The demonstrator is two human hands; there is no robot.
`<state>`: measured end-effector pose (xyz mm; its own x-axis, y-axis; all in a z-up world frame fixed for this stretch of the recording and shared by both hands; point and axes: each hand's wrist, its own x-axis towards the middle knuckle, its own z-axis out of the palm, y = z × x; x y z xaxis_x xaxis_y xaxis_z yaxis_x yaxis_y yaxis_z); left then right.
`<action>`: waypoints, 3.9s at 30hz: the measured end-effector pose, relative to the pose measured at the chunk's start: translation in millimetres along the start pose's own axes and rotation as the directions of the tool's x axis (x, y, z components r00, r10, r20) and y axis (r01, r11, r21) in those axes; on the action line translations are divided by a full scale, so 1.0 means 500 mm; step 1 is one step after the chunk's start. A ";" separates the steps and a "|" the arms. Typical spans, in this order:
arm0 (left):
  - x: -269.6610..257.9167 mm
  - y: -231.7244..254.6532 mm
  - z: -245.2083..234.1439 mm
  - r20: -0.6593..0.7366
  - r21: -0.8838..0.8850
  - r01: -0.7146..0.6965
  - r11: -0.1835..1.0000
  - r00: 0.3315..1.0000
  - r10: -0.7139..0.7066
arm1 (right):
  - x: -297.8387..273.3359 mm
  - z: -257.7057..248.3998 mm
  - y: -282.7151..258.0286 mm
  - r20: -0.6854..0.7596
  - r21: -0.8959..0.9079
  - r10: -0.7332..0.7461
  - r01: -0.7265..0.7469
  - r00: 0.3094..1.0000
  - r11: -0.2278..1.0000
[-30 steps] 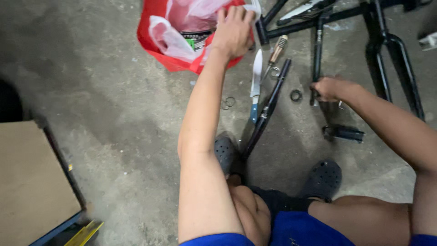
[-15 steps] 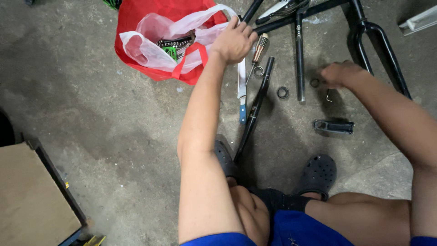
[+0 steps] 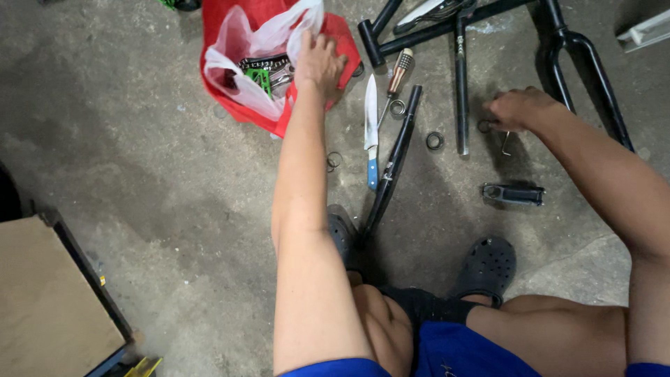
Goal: The person assembles a bicycle by attaching the front fork to the frame using an Allen key. They then attach the handlebars to the fork and tighten the bolts. Finally, they reach into a red bag to retrieve additional parts.
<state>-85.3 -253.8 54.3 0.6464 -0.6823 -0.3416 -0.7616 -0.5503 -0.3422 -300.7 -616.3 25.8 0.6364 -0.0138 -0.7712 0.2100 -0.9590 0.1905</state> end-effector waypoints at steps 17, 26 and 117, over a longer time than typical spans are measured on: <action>-0.014 -0.078 0.120 0.066 0.337 0.262 0.904 0.951 -0.301 | 0.015 -0.040 -0.062 0.026 -0.016 -0.020 0.020 0.999 1.000; -0.033 -0.076 0.092 0.103 0.138 0.409 0.902 0.900 -0.423 | 0.039 -0.038 -0.070 0.065 -0.090 -0.030 0.036 0.997 0.995; 0.153 0.166 0.334 -0.168 -0.378 0.024 0.925 0.981 -0.094 | 0.192 -0.073 -0.191 -0.524 0.087 -0.228 0.318 0.821 0.944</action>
<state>-91.1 -271.3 -146.4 0.6986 -0.6983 -0.1562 -0.7062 -0.7079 0.0063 -232.4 -515.9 -44.4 0.8631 0.3558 -0.3584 0.3362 -0.9344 -0.1178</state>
